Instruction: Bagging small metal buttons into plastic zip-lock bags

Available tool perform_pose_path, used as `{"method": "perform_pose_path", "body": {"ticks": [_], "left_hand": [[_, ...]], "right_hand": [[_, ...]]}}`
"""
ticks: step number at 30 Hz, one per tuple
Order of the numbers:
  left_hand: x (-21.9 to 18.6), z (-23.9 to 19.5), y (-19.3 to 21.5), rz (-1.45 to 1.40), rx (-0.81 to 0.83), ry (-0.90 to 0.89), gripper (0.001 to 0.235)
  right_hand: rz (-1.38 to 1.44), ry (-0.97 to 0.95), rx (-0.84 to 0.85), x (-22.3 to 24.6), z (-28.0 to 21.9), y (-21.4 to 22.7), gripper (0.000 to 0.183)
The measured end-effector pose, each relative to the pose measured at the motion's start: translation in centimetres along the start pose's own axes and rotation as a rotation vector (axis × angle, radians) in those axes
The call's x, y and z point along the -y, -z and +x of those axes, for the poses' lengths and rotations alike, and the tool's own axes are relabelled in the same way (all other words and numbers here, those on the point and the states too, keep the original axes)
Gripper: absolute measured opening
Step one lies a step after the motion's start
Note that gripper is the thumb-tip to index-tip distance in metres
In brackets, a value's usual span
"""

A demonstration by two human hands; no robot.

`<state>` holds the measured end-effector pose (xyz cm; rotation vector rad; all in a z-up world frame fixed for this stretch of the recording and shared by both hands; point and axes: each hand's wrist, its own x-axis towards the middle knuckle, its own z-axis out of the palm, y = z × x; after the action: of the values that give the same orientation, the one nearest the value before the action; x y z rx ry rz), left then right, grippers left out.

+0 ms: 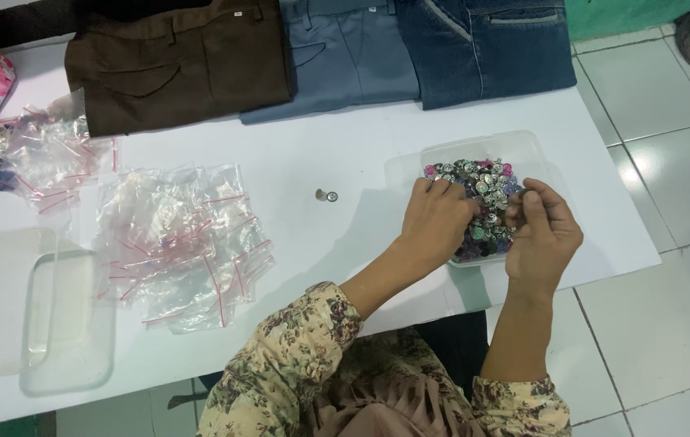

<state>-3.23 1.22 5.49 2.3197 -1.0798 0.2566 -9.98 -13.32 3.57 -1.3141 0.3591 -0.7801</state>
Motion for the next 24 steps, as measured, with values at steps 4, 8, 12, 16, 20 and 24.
{"method": "perform_pose_path", "body": {"ticks": [4, 8, 12, 16, 20, 24], "left_hand": [[0.7, 0.3, -0.7, -0.023, 0.068, 0.015, 0.014], [0.3, 0.3, -0.1, 0.093, 0.157, 0.011, 0.007], [0.3, 0.5, -0.5, 0.148, 0.122, -0.025, 0.005], [1.2, 0.4, -1.8, 0.069, 0.033, -0.050, 0.013], [2.2, -0.3, -1.5, -0.218, -0.063, -0.004, 0.009], [3.2, -2.4, 3.9, -0.651, -0.080, 0.149, 0.015]], "right_hand": [[0.061, -0.001, -0.014, 0.2, -0.1, 0.1, 0.017], [0.070, 0.008, -0.010, -0.1, -0.1, 0.2, 0.018], [0.013, 0.043, 0.004, -0.4, -0.1, 0.3, 0.018], [-0.046, 0.075, 0.012, -0.2, -0.4, -0.2, 0.016], [-0.155, 0.134, 0.066, -0.8, -0.4, -0.3, 0.014], [-0.279, 0.182, 0.161, 1.0, -1.9, -2.9, 0.011]]}}
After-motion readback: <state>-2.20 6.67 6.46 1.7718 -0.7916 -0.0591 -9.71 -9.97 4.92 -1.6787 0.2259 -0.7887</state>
